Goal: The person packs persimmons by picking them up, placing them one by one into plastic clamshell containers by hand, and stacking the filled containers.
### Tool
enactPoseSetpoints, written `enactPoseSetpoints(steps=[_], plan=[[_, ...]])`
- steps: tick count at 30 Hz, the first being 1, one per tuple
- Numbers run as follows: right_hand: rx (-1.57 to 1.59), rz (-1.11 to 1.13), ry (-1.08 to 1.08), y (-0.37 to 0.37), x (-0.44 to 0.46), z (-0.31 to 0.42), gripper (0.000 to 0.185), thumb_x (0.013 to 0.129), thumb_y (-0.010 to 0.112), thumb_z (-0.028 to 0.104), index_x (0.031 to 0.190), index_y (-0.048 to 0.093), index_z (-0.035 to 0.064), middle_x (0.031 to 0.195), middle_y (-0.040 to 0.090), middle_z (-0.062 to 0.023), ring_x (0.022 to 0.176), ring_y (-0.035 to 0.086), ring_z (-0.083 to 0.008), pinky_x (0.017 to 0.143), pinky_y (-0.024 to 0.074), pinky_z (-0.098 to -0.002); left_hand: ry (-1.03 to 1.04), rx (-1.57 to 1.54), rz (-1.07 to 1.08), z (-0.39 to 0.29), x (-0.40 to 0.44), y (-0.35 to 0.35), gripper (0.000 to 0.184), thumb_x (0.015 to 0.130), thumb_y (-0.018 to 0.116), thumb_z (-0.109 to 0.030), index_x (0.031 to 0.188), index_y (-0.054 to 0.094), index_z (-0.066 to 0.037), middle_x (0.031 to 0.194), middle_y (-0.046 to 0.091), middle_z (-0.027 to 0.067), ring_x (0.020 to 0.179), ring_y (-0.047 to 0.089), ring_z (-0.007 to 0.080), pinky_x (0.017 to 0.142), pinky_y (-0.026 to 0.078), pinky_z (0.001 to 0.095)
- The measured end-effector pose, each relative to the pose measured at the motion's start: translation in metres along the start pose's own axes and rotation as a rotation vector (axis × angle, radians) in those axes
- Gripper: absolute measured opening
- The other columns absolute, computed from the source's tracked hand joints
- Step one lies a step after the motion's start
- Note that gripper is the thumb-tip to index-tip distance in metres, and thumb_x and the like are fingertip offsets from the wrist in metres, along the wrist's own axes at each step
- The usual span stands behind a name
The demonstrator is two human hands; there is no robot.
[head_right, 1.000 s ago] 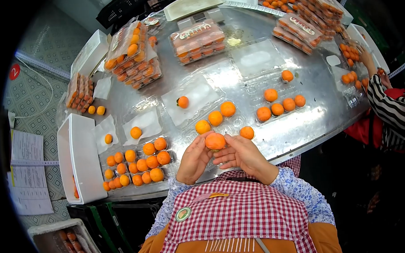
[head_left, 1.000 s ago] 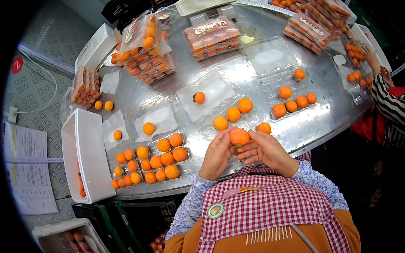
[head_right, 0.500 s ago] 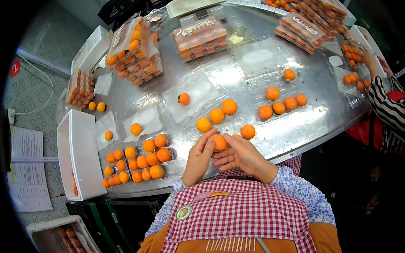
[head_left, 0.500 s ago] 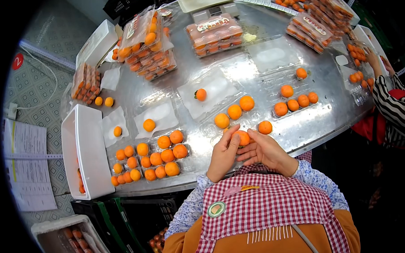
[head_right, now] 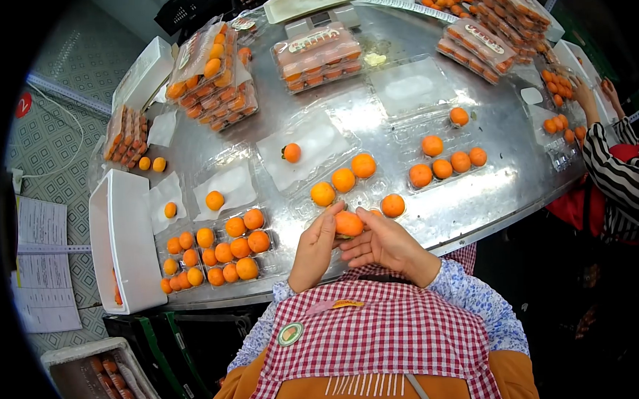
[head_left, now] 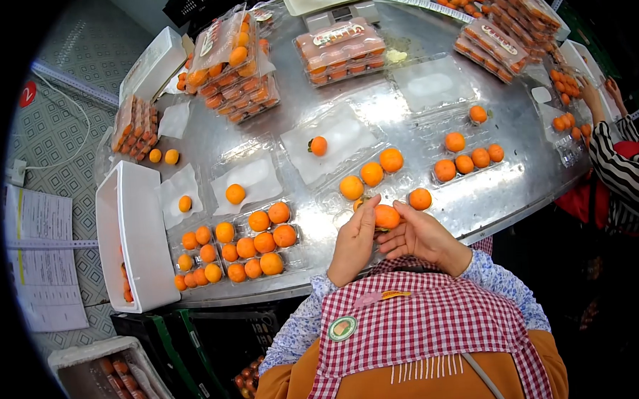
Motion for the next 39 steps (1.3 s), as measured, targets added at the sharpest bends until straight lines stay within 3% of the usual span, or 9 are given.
enactPoseSetpoints(steps=[16,22,27,31,33,36,39], plan=[[-0.111,-0.057,-0.107,0.004,-0.007,0.013,0.046,0.101,0.041,0.046,0.114,0.051,0.0031,0.089,0.066,-0.0146,0.075,0.069,-0.0206,0.064,0.0597,-0.0330,0.062,0.033,0.035,-0.012,-0.006,0.005,0.036,0.103,0.043,-0.019,0.133,0.049,-0.001,0.125,0.057,0.0121,0.114,0.054,0.0179,0.097,0.043,0.0283],[-0.206,-0.177,-0.215,0.001,-0.013,0.022,0.042,0.101,0.044,0.043,0.112,0.052,0.0040,0.080,0.064,-0.0088,0.064,0.064,-0.0140,0.057,0.0569,-0.0274,0.013,-0.165,0.033,-0.006,-0.009,0.006,0.037,0.100,0.049,-0.013,0.135,0.046,-0.001,0.128,0.054,0.0114,0.113,0.055,0.0179,0.096,0.047,0.0317],[-0.338,-0.239,-0.387,0.001,-0.019,0.037,0.037,0.100,0.049,0.036,0.112,0.055,0.0022,0.076,0.061,-0.0044,0.060,0.060,-0.0098,0.053,0.0518,-0.0228,-0.070,-0.463,0.064,0.008,-0.008,0.008,0.045,0.098,0.052,-0.009,0.139,0.038,-0.002,0.134,0.048,0.0126,0.122,0.050,0.0203,0.102,0.043,0.0339],[-0.426,-0.264,-0.494,0.007,-0.028,0.048,0.036,0.101,0.049,0.033,0.113,0.058,0.0003,0.078,0.060,-0.0033,0.060,0.058,-0.0084,0.055,0.0503,-0.0213,-0.051,-0.527,0.126,0.006,-0.011,0.013,0.052,0.095,0.055,-0.007,0.143,0.033,-0.003,0.140,0.042,0.0137,0.129,0.044,0.0217,0.108,0.038,0.0356],[-0.454,-0.282,-0.529,0.010,-0.031,0.052,0.035,0.101,0.050,0.031,0.114,0.059,-0.0001,0.080,0.060,-0.0027,0.061,0.057,-0.0083,0.056,0.0496,-0.0203,0.007,-0.455,0.164,0.009,-0.012,0.014,0.057,0.095,0.055,-0.006,0.145,0.028,-0.002,0.140,0.040,0.0139,0.128,0.045,0.0221,0.105,0.040,0.0352],[-0.503,-0.267,-0.599,0.017,-0.035,0.056,0.031,0.099,0.053,0.026,0.114,0.059,0.0002,0.089,0.060,-0.0033,0.070,0.059,-0.0104,0.065,0.0503,-0.0219,0.019,-0.438,0.183,0.009,-0.014,0.015,0.063,0.093,0.057,-0.003,0.147,0.025,-0.003,0.140,0.039,0.0146,0.128,0.046,0.0235,0.104,0.041,0.0354],[-0.781,-0.248,-0.790,0.023,-0.037,0.060,0.031,0.094,0.060,0.020,0.118,0.058,0.0003,0.099,0.057,-0.0059,0.085,0.059,-0.0137,0.075,0.0499,-0.0250,0.024,-0.469,0.175,0.009,-0.014,0.014,0.066,0.091,0.059,0.000,0.147,0.024,-0.004,0.139,0.039,0.0152,0.128,0.046,0.0248,0.105,0.040,0.0353]])
Point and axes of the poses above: each hand's wrist, its own x-axis towards the middle knuckle, its own y-axis out of the palm, z = x × y, the point moved 9 cm from there along x, towards the middle knuckle
